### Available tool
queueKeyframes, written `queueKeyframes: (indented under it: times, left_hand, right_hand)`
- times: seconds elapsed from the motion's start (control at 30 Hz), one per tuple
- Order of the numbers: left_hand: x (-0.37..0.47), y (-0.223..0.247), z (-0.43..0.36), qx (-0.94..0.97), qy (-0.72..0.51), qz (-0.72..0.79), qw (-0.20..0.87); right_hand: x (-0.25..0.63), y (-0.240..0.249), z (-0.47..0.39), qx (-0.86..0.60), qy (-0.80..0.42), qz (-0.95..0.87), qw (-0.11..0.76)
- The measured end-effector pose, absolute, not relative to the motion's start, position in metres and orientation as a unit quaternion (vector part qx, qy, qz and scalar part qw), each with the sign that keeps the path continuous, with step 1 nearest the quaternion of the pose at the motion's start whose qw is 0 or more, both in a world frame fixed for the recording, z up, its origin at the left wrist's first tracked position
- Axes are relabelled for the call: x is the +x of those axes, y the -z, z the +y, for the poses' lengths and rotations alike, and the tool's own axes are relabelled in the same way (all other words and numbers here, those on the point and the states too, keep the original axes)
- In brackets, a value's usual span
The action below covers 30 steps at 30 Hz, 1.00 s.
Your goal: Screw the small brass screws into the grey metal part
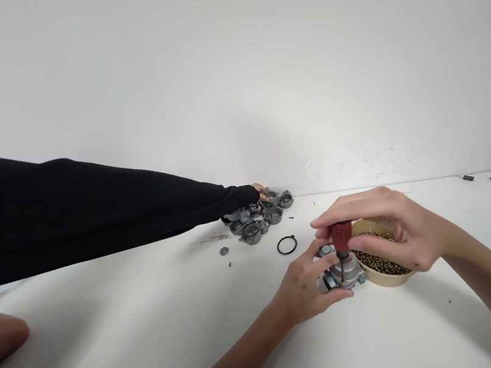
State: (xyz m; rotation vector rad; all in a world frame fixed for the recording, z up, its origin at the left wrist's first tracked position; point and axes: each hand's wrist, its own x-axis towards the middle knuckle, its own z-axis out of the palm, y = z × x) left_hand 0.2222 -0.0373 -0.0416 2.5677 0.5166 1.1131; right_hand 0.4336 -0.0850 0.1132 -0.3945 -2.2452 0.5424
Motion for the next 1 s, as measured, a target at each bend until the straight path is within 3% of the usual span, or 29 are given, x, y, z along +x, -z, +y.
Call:
queueKeyframes:
  times: [0.23, 0.43, 0.67, 0.87, 1.0]
  left_hand:
    - [0.222, 0.04, -0.038, 0.887, -0.394, 0.169, 0.171]
    - [0.22, 0.037, -0.039, 0.896, -0.365, 0.188, 0.17]
    - [0.221, 0.039, -0.039, 0.892, -0.386, 0.167, 0.162]
    - [0.22, 0.041, -0.037, 0.892, -0.404, 0.151, 0.138]
    - [0.221, 0.045, -0.037, 0.888, -0.404, 0.158, 0.155]
  right_hand:
    - [0.43, -0.109, -0.08, -0.179, -0.109, -0.876, 0.435]
    - [0.43, -0.112, -0.085, -0.17, -0.185, -0.877, 0.409]
    - [0.425, -0.104, -0.081, -0.196, -0.035, -0.875, 0.441]
    - [0.431, -0.114, -0.085, -0.163, -0.209, -0.885, 0.383]
    - [0.434, -0.116, -0.083, -0.198, -0.108, -0.884, 0.41]
